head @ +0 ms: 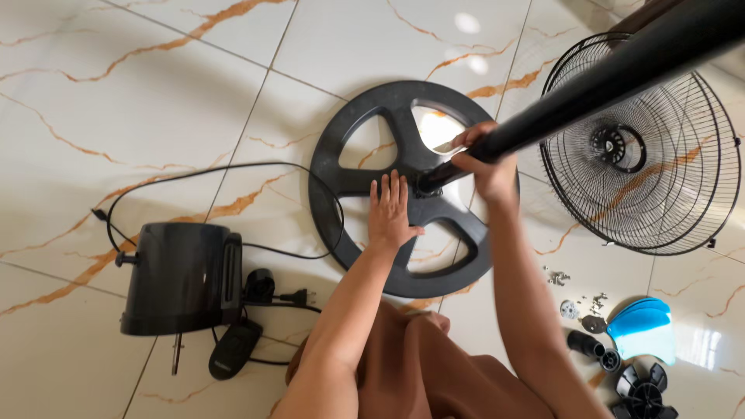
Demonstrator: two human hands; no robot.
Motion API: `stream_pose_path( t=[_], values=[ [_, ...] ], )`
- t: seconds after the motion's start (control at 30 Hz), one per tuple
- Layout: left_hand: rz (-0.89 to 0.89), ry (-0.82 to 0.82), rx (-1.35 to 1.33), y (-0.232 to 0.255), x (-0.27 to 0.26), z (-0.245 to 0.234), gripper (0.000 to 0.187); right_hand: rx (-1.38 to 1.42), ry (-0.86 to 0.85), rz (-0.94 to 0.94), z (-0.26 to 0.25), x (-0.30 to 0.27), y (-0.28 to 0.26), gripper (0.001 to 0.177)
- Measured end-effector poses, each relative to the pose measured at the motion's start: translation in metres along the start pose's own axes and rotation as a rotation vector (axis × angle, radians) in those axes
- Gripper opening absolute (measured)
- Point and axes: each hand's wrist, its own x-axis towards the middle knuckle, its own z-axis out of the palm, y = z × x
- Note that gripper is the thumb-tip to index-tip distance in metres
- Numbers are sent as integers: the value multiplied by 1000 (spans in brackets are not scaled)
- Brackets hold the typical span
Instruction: The person assembles a standing fan by attaching the base to the pole and securing it with screws. They use a screwdriver to tighten the screws and ensure the base is firmly attached.
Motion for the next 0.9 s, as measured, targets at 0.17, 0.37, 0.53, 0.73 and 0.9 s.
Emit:
stream_pose_path(
  t=[0.17,0.37,0.53,0.73,0.9],
  values=[
    [-8,-4,24,4,5,0,136,-341,742,-277,39,-9,50,31],
    [10,-41,75,6,14,-5,139,-43,173,-196,-17,-11,44,43],
    [20,-58,77,4,19,-7,140,202,-243,-61,-54,18,21,40],
    [28,-11,87,6,16,-7,139,31,152,-102,-14,4,3,33],
    [20,1,52,5,8,-3,137,-112,806,-308,42,-7,41,39]
  ],
)
